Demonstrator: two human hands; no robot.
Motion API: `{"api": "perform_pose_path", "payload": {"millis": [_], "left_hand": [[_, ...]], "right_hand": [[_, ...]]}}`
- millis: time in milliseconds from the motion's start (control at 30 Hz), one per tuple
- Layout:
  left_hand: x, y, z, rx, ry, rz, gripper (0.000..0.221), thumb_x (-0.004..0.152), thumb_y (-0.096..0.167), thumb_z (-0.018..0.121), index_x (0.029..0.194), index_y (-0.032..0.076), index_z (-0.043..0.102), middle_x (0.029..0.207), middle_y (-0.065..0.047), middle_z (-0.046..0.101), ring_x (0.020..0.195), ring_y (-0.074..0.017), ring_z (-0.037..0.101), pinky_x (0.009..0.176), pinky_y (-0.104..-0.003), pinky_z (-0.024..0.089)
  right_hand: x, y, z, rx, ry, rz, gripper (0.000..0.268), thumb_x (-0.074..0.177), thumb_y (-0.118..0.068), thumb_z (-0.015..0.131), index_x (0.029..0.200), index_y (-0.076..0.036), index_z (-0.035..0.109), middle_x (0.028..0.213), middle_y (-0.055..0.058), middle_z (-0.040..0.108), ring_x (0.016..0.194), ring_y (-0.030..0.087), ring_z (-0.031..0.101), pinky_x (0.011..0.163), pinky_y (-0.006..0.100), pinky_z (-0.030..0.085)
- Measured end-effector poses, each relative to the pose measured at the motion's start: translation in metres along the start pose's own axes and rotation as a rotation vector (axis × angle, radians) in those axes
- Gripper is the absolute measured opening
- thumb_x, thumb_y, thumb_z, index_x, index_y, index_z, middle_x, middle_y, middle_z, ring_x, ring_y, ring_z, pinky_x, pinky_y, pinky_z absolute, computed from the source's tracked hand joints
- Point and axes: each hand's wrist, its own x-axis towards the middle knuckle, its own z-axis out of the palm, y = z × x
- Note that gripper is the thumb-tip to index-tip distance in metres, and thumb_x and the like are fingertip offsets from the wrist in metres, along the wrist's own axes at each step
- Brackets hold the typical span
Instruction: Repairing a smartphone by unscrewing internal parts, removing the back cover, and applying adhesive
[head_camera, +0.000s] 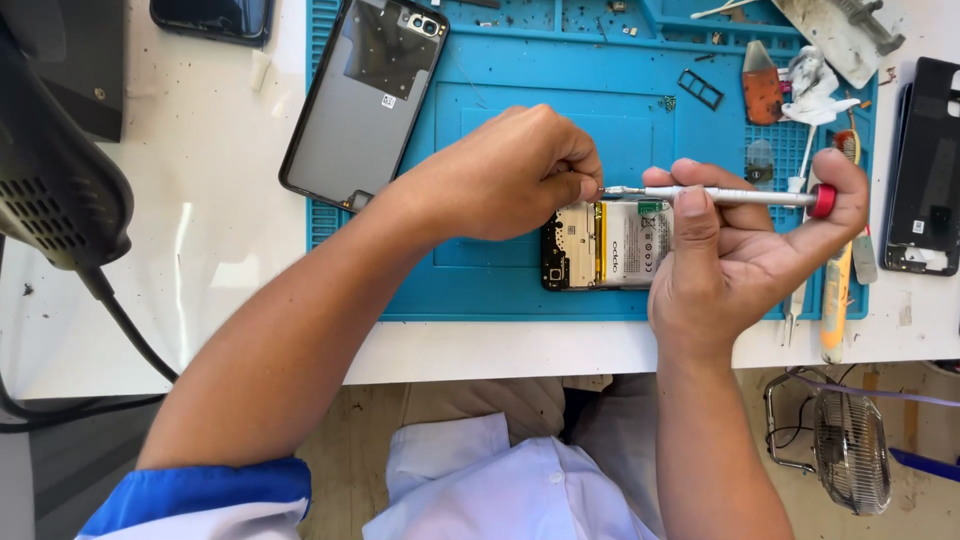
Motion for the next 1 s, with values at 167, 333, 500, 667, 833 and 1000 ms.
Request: {"api": "perform_pose_path", "payload": {"millis": [167,333,500,667,833,1000], "left_hand": [[-0.001,0.0,0.002,0.019,0.019,-0.015,0.02,0.096,0.015,0.058,0.089,0.014,0.076,0.082,-0.001,0.08,0.07,-0.0182,0.067,0.055,-0.038,0.048],[-0.002,0.007,0.001,0.007,-0.03,-0.065,0.025,0.098,0.014,0.051,0.093,0.014,0.076,0.093,-0.003,0.082,0.082,-0.0175,0.073,0.055,-0.037,0.052],[-0.002,0.007,0.001,0.022,-0.006,-0.048,0.02,0.098,0.018,0.059,0.092,0.014,0.078,0.087,-0.003,0.082,0.071,-0.0151,0.069,0.051,-0.034,0.049],[-0.005,0.008,-0.007,0.0,-0.04,-0.043,0.021,0.096,0.02,0.061,0.102,0.015,0.081,0.088,-0.002,0.082,0.07,-0.0112,0.064,0.055,-0.033,0.048],[-0.011,0.001,-0.026,0.128,0.017,-0.135,0.03,0.099,0.026,0.061,0.118,0.007,0.075,0.111,-0.012,0.078,0.096,-0.0269,0.074,0.074,-0.042,0.058],[-0.017,0.002,-0.032,0.26,0.056,-0.292,0.026,0.09,0.034,0.082,0.074,0.016,0.073,0.078,-0.005,0.074,0.072,-0.0266,0.065,0.056,-0.045,0.047]], "right_hand": [[-0.001,-0.001,0.002,-0.012,-0.022,-0.014,0.05,0.117,-0.001,0.062,0.145,-0.024,0.027,0.116,0.039,0.064,0.099,0.05,0.07,0.107,0.06,0.061],[-0.001,-0.006,0.003,-0.01,0.011,0.019,0.05,0.114,-0.001,0.062,0.143,-0.023,0.027,0.115,0.038,0.065,0.095,0.048,0.071,0.104,0.055,0.06],[0.0,-0.013,0.008,-0.073,-0.016,-0.024,0.048,0.114,0.0,0.059,0.141,-0.022,0.025,0.109,0.041,0.065,0.093,0.047,0.072,0.094,0.047,0.058],[-0.002,-0.014,0.01,-0.075,0.004,-0.018,0.049,0.112,0.001,0.06,0.14,-0.022,0.026,0.11,0.039,0.066,0.092,0.045,0.073,0.094,0.046,0.058],[-0.008,-0.016,0.009,-0.097,-0.074,-0.027,0.049,0.112,-0.004,0.061,0.141,-0.021,0.025,0.113,0.036,0.067,0.094,0.043,0.075,0.081,0.04,0.058],[-0.011,-0.02,0.016,-0.141,-0.249,-0.112,0.052,0.107,0.005,0.056,0.139,-0.016,0.021,0.108,0.034,0.067,0.089,0.043,0.076,0.081,0.042,0.064]]}}
